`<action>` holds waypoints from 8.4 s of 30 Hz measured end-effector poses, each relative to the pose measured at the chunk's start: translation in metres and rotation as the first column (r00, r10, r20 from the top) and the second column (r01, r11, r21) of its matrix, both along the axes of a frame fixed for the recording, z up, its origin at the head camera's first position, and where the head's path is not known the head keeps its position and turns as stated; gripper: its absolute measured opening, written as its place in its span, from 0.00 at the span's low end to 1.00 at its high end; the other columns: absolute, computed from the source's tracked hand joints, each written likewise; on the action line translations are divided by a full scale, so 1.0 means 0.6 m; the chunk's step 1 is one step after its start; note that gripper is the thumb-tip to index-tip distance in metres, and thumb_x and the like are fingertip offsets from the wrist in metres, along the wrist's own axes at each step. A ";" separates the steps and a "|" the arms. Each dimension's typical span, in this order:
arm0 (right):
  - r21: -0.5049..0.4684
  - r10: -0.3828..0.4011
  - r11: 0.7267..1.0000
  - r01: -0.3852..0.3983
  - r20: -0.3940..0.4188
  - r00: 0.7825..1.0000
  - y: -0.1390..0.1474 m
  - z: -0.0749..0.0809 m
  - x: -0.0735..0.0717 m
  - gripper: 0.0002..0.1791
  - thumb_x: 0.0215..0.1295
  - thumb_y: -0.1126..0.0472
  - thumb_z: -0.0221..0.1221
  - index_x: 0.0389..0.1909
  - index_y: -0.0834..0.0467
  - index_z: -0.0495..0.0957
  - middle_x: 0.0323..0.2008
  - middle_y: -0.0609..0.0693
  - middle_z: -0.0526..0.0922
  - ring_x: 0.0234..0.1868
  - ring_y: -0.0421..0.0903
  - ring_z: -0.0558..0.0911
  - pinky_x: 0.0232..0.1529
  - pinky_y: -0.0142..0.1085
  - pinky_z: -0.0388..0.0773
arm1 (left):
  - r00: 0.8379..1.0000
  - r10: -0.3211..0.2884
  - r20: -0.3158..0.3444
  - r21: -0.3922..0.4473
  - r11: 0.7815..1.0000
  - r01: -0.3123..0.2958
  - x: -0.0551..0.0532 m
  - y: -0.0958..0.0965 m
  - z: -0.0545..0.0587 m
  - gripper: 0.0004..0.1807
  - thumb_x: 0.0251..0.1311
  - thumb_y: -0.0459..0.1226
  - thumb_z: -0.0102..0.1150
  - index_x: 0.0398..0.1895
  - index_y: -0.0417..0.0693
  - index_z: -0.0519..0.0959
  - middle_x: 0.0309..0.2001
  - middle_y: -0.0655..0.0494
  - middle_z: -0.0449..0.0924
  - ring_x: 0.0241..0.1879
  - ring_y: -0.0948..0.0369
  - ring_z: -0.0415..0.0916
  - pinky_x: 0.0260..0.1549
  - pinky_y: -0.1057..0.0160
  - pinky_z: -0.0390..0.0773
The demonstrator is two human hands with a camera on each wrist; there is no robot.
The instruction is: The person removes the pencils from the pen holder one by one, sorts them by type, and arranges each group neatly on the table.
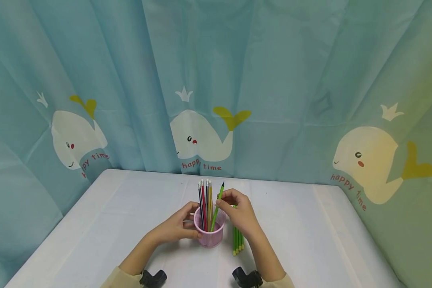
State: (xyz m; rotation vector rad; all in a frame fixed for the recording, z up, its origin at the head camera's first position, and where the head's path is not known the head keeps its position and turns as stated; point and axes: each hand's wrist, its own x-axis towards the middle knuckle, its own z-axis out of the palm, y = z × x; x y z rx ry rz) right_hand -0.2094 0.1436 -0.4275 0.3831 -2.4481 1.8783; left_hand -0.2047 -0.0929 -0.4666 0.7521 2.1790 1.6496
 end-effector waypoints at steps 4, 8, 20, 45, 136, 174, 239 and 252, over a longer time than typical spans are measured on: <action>-0.034 0.025 0.999 -0.025 -0.005 1.000 0.007 0.003 -0.001 0.10 0.67 0.61 0.62 0.43 0.63 0.78 0.45 0.60 0.82 0.46 0.48 0.82 0.45 0.35 0.84 | 1.000 -0.006 0.001 0.010 1.000 0.006 0.000 -0.001 -0.001 0.38 0.52 0.33 0.73 0.65 0.45 0.63 0.63 0.45 0.69 0.59 0.50 0.76 0.59 0.58 0.79; -0.071 0.038 0.997 -0.038 -0.011 0.999 0.016 0.009 -0.002 0.11 0.69 0.61 0.61 0.45 0.65 0.77 0.46 0.63 0.81 0.45 0.46 0.83 0.47 0.37 0.85 | 1.000 -0.012 -0.010 0.018 1.000 0.012 0.001 -0.001 0.000 0.38 0.52 0.33 0.73 0.64 0.43 0.63 0.63 0.43 0.69 0.58 0.49 0.76 0.59 0.58 0.79; -0.154 0.067 0.986 -0.071 -0.025 0.997 0.035 0.026 0.003 0.14 0.70 0.62 0.59 0.48 0.70 0.74 0.45 0.58 0.81 0.46 0.46 0.83 0.47 0.37 0.86 | 1.000 -0.012 -0.001 0.016 1.000 0.012 0.002 0.001 0.002 0.38 0.51 0.32 0.73 0.65 0.44 0.63 0.63 0.44 0.70 0.58 0.50 0.76 0.58 0.59 0.79; -0.270 0.049 0.961 -0.058 -0.039 0.998 0.052 0.051 0.013 0.10 0.70 0.63 0.60 0.46 0.64 0.72 0.45 0.54 0.81 0.50 0.49 0.83 0.50 0.39 0.85 | 1.000 -0.022 0.008 0.040 0.999 0.022 0.000 0.001 -0.002 0.38 0.52 0.31 0.72 0.65 0.42 0.63 0.63 0.43 0.68 0.59 0.47 0.75 0.58 0.59 0.79; 0.034 -0.149 0.989 0.147 0.361 0.921 0.141 -0.092 -0.056 0.26 0.66 0.66 0.60 0.64 0.65 0.69 0.35 0.56 0.81 0.32 0.45 0.82 0.32 0.37 0.87 | 1.000 -0.018 0.000 0.020 1.000 0.018 0.001 -0.003 -0.003 0.38 0.53 0.34 0.72 0.65 0.45 0.63 0.63 0.46 0.69 0.59 0.51 0.75 0.58 0.61 0.79; 0.014 0.564 0.820 -0.572 0.146 0.812 0.054 -0.026 -0.020 0.48 0.52 0.63 0.72 0.74 0.55 0.60 0.69 0.56 0.70 0.70 0.60 0.68 0.64 0.58 0.73 | 1.000 -0.016 0.010 0.029 0.999 0.016 0.000 -0.003 -0.001 0.37 0.53 0.33 0.72 0.65 0.46 0.63 0.62 0.47 0.70 0.58 0.51 0.76 0.58 0.60 0.79; 0.010 0.368 0.928 -0.373 0.131 0.920 0.021 -0.057 -0.024 0.45 0.46 0.65 0.76 0.67 0.58 0.65 0.63 0.57 0.75 0.67 0.60 0.71 0.66 0.53 0.73 | 0.893 0.432 -0.126 0.123 0.900 -0.418 -0.042 0.041 0.018 0.08 0.64 0.40 0.65 0.42 0.47 0.80 0.47 0.52 0.81 0.48 0.53 0.81 0.48 0.55 0.83; 0.032 0.377 0.923 -0.384 0.127 0.918 0.024 -0.054 -0.027 0.45 0.46 0.64 0.76 0.66 0.58 0.65 0.63 0.56 0.75 0.68 0.60 0.71 0.67 0.54 0.72 | 0.908 0.408 -0.100 0.239 0.895 -0.376 -0.026 0.023 0.052 0.07 0.66 0.38 0.63 0.44 0.48 0.79 0.47 0.55 0.83 0.50 0.56 0.79 0.50 0.60 0.81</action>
